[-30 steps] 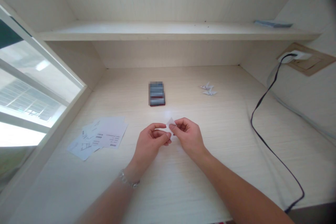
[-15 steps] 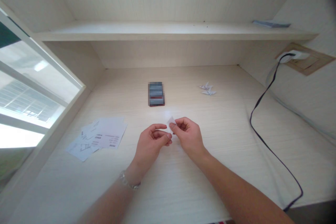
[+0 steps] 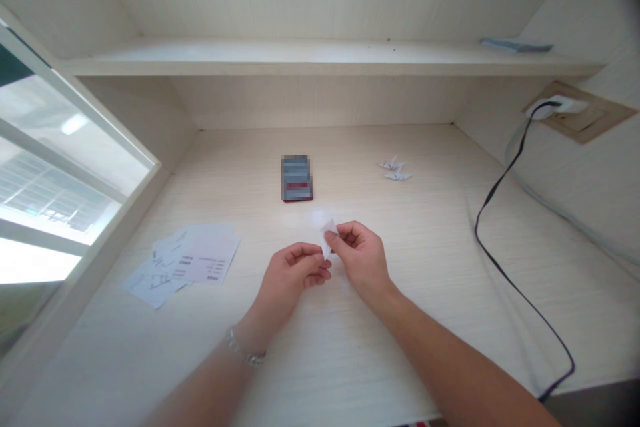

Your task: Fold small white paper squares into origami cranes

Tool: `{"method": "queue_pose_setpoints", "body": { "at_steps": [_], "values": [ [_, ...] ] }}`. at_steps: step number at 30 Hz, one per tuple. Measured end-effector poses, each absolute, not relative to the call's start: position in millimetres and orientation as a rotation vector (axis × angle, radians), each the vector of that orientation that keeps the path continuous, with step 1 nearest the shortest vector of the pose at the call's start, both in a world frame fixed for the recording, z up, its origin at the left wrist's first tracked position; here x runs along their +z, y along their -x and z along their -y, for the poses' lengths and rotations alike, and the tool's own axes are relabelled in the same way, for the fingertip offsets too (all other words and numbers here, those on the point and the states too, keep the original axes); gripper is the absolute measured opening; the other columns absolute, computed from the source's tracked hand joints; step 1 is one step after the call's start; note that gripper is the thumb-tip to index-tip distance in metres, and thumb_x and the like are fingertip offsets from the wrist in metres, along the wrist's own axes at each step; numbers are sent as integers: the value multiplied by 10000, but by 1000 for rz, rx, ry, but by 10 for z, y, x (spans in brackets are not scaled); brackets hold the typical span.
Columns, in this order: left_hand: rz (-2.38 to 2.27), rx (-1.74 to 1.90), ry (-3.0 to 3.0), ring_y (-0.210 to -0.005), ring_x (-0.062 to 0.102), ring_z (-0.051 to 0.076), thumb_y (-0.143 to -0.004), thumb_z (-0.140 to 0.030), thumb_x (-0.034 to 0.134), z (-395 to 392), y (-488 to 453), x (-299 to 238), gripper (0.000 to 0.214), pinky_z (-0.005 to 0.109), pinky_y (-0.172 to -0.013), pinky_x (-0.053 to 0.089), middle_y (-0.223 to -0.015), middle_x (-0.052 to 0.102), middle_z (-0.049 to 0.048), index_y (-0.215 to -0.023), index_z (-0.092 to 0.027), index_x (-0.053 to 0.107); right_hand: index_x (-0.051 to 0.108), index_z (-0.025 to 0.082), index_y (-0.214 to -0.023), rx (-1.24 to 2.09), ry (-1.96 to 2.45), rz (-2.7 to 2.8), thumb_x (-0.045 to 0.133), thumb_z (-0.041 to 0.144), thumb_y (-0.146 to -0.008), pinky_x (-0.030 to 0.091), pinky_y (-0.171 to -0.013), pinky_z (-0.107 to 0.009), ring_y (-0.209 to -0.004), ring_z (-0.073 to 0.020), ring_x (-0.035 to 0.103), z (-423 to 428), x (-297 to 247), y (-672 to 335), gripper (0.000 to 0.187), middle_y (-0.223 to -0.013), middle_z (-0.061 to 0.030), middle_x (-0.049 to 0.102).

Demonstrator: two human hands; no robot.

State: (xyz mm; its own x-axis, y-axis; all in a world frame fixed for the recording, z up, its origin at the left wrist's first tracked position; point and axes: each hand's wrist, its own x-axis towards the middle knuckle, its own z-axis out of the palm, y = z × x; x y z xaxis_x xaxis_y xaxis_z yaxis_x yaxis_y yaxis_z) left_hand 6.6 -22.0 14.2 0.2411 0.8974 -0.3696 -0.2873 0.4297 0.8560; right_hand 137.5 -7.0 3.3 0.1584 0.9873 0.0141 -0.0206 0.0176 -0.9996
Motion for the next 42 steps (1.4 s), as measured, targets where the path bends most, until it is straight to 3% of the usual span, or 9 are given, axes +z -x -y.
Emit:
{"method": "queue_pose_setpoints", "body": {
  "at_steps": [4, 13, 20, 24, 27, 42],
  "values": [
    [-1026, 907, -743, -584, 603, 129, -700, -289, 652, 218, -83, 153, 190, 253, -575, 465, -688, 652, 63, -762, -117, 599, 606, 169, -725, 1075, 1267, 1099, 631, 313, -711, 415, -510, -234, -547, -118, 527, 74, 35, -1354, 147, -618, 3, 603],
    [-989, 938, -719, -609, 592, 109, -673, -206, 682, 226, -71, 149, 135, 231, -597, 456, -699, 643, 41, -733, -119, 598, 606, 165, -733, 1066, 1264, 1084, 632, 320, -707, 410, -495, -232, -541, -115, 512, 77, 29, -1332, 159, -611, 1, 595],
    [-939, 882, -654, -652, 622, 133, -600, -177, 742, 228, -44, 150, 243, 243, -629, 459, -708, 659, 51, -790, -128, 598, 595, 169, -733, 1072, 1264, 1079, 624, 336, -716, 423, -483, -232, -524, -113, 516, 83, 49, -1339, 170, -608, 3, 589],
    [-948, 877, -630, -650, 628, 140, -676, -273, 684, 220, -52, 145, 203, 252, -625, 469, -748, 661, 72, -790, -128, 601, 595, 173, -727, 1092, 1254, 1088, 625, 324, -716, 431, -490, -234, -532, -117, 527, 83, 44, -1339, 154, -613, 4, 592],
    [-1003, 952, -662, -615, 613, 130, -718, -310, 634, 205, -60, 129, 179, 246, -592, 468, -683, 625, 35, -749, -139, 593, 601, 174, -728, 1140, 1232, 1100, 632, 313, -708, 435, -493, -240, -528, -120, 537, 84, 27, -1332, 144, -614, 6, 600],
    [-1134, 1000, -858, -610, 553, 107, -718, -222, 596, 206, -75, 119, 92, 233, -597, 460, -648, 588, 14, -700, -132, 608, 610, 168, -740, 1101, 1227, 1091, 634, 295, -716, 434, -524, -235, -560, -118, 542, 109, -4, -1299, 131, -632, 4, 608]
  ]
}}
